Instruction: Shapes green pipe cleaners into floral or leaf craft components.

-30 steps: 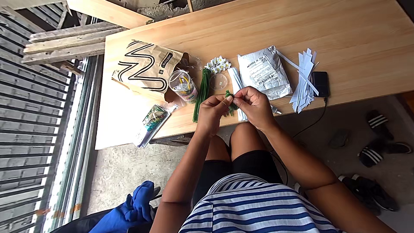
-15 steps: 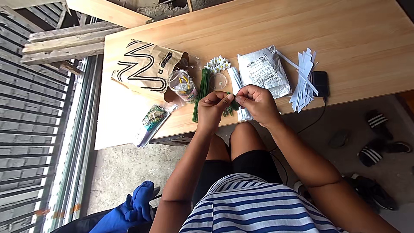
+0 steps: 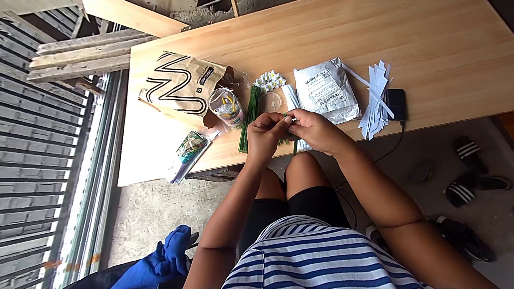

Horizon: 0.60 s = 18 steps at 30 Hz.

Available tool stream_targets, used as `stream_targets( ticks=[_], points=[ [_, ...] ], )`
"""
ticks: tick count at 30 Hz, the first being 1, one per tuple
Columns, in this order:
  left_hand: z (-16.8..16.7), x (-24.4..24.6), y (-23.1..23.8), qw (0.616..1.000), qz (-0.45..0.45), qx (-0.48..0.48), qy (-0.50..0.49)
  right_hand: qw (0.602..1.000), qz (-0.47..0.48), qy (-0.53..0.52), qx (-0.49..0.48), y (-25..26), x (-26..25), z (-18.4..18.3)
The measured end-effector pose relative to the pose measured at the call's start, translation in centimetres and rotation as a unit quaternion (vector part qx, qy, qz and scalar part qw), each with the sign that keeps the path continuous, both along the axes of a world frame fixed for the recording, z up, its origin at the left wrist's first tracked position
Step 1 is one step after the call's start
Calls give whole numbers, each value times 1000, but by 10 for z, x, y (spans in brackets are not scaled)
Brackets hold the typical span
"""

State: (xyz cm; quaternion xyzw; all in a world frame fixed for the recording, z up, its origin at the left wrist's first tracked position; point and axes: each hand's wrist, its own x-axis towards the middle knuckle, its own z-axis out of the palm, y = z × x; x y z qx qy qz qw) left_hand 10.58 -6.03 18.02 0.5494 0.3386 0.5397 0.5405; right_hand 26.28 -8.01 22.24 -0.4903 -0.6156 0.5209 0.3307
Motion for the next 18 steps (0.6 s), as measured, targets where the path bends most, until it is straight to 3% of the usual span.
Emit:
stream_targets(
  ticks=[4, 9, 18],
  points=[
    [-1, 0, -1, 1000, 12, -27, 4, 999, -6, 40, 3, -1, -4, -10],
    [-4, -2, -1, 999, 17, -32, 17, 991, -17, 119, -62, -5, -6, -15],
    [9, -30, 11, 989, -105, 7, 102, 973, 35, 191, -122, -6, 2, -23]
  ],
)
